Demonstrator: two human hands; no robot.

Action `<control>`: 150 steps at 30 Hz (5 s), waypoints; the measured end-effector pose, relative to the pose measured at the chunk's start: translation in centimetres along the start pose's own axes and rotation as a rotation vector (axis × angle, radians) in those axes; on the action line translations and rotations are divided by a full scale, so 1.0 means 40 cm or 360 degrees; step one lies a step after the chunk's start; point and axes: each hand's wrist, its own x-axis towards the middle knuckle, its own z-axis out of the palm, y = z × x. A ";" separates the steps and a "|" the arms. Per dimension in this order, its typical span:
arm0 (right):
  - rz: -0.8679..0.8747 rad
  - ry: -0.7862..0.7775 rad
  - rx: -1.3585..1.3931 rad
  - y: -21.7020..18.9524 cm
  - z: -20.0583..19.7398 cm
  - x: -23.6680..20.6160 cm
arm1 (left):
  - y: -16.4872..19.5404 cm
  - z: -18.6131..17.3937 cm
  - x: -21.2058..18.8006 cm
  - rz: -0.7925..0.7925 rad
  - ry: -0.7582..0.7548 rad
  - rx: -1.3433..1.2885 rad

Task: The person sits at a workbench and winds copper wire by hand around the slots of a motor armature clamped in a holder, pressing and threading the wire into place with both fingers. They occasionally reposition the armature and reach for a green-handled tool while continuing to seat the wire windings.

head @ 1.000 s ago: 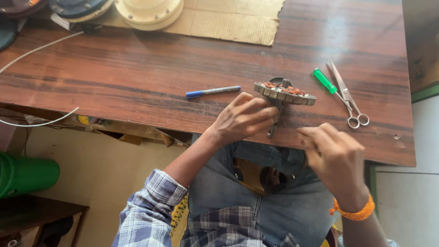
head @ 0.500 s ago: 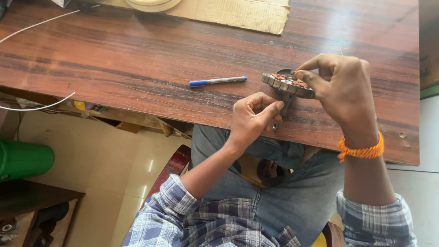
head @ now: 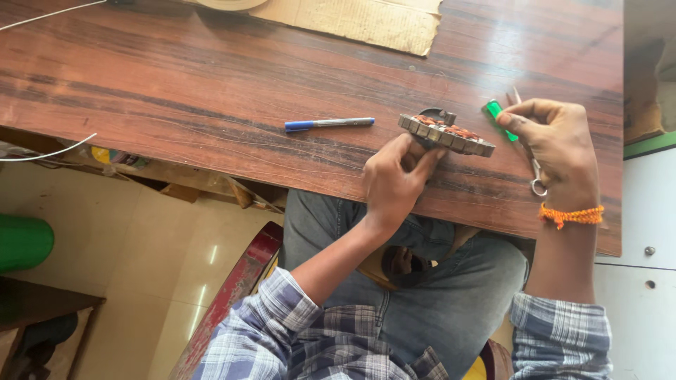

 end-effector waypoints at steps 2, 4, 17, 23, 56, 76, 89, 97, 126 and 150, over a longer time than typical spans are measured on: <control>0.0041 0.0023 0.0020 0.001 -0.021 -0.008 | 0.013 -0.027 0.018 0.0762 0.0282 0.0238; 0.0052 0.0079 -0.0011 0.000 -0.033 -0.040 | 0.016 -0.058 0.064 0.1388 0.0168 0.0354; -0.0527 -0.0118 -0.0326 -0.166 -0.019 -0.237 | 0.012 -0.116 0.212 0.1421 -0.0928 0.0487; -0.0506 -0.0131 -0.0759 -0.150 0.070 -0.294 | 0.000 -0.112 0.215 0.1335 -0.0941 0.0515; -0.1242 0.0239 -0.0832 -0.180 0.109 -0.187 | -0.054 -0.045 0.013 0.0456 -0.0106 -0.0270; -0.0264 -0.0088 -0.0090 0.011 0.003 -0.004 | -0.018 -0.033 0.066 0.1506 0.0147 0.0275; -0.0297 -0.0099 -0.0227 -0.170 -0.016 -0.222 | -0.060 -0.093 0.209 0.1445 -0.0805 0.0394; -0.0258 0.0011 -0.0211 -0.162 0.010 -0.211 | -0.066 -0.098 0.222 0.1463 -0.0811 0.0368; -0.1076 0.0222 -0.0787 0.015 0.193 -0.260 | -0.024 -0.101 0.335 0.0871 -0.1675 -0.0049; -0.0893 0.0217 -0.0836 -0.075 0.107 -0.382 | -0.104 -0.130 0.140 0.2018 -0.0647 0.0792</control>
